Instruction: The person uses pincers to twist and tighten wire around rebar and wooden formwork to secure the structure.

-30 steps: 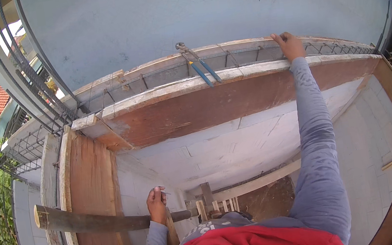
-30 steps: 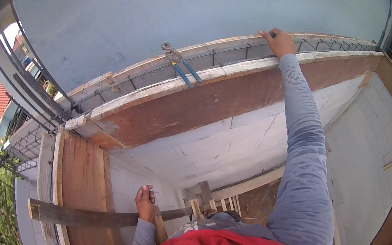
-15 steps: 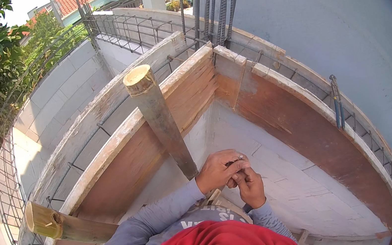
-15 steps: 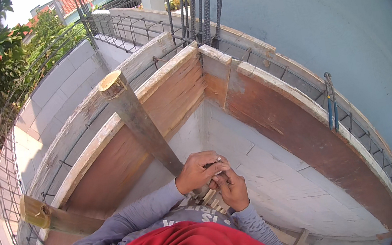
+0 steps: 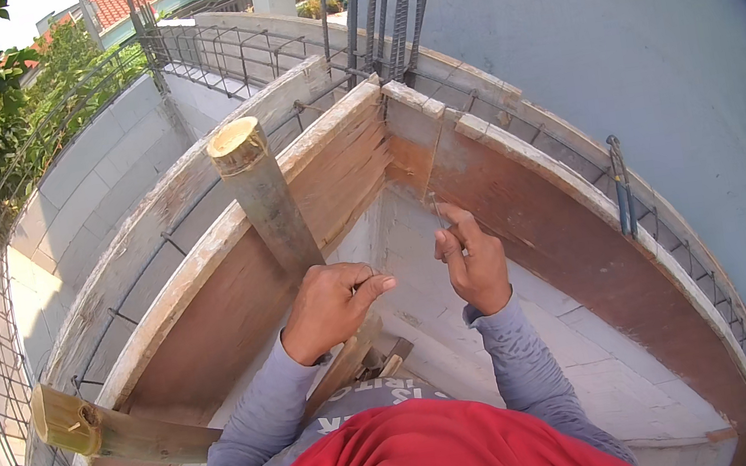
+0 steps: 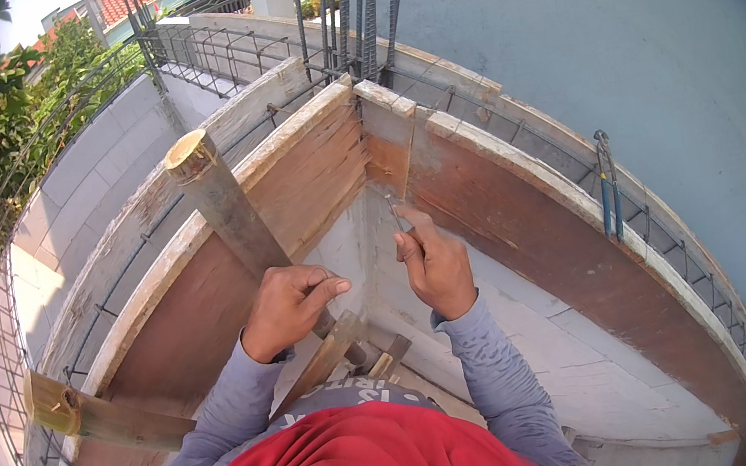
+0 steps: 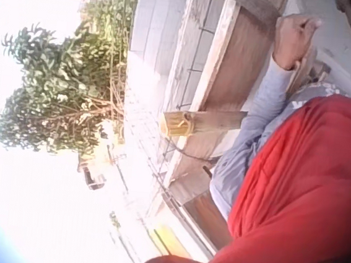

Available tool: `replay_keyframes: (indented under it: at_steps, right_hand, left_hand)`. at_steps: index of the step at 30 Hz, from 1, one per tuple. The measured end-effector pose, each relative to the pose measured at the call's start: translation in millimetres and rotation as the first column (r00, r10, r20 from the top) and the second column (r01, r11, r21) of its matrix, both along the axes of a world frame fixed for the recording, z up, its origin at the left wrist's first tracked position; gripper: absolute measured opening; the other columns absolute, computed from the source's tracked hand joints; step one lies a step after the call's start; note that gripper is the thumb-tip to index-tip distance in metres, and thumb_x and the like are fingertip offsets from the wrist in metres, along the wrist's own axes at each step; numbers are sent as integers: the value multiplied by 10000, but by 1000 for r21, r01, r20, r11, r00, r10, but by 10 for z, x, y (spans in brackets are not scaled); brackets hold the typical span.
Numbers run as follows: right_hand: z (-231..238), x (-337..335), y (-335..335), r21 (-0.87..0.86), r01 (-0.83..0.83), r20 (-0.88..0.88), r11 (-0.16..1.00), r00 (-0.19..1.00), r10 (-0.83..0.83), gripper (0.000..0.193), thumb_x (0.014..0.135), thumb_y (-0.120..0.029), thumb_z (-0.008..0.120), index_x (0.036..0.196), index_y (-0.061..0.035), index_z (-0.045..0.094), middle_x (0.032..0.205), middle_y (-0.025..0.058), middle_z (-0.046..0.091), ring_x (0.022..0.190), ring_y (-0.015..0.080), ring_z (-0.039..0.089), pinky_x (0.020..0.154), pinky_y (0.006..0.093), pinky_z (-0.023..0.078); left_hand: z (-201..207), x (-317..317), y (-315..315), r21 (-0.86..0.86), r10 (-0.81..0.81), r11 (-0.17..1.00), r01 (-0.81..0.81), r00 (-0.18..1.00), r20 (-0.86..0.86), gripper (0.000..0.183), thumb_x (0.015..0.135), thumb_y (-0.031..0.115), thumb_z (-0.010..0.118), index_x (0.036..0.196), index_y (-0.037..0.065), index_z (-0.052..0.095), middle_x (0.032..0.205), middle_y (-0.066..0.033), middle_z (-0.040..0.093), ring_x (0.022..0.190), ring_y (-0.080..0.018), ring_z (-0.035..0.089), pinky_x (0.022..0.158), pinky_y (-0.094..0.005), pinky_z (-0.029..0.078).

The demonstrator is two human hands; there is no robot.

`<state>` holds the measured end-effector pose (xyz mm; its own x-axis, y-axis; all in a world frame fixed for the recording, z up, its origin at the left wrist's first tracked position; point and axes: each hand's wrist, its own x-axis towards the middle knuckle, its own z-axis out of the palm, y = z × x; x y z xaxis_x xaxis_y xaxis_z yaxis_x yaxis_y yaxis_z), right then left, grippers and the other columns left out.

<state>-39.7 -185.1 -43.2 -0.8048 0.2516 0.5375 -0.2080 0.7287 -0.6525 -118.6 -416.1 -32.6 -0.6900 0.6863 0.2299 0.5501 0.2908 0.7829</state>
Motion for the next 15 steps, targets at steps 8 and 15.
replay_keyframes:
  at_steps: [8, 15]
  right_hand:
    - [739, -115, 1577, -9, 352, -226, 936, 911, -345, 237, 1039, -214, 622, 1145, -2, 621, 839, 86, 724, 750, 155, 671, 686, 282, 522]
    - [811, -163, 2013, -401, 185, 112, 897, 982, -153, 188, 977, -215, 697, 1016, -31, 702, 874, 39, 727, 757, 113, 628, 722, 270, 519]
  left_hand:
    - [62, -108, -85, 332, -59, 943, -8, 980, 190, 369, 1008, 259, 704, 769, -22, 692, 777, -71, 686, 767, -133, 627, 674, -289, 468]
    - [21, -192, -173, 390, -70, 920, -39, 963, 261, 281, 991, 223, 716, 900, -40, 753, 856, -94, 739, 790, -126, 645, 717, -285, 495]
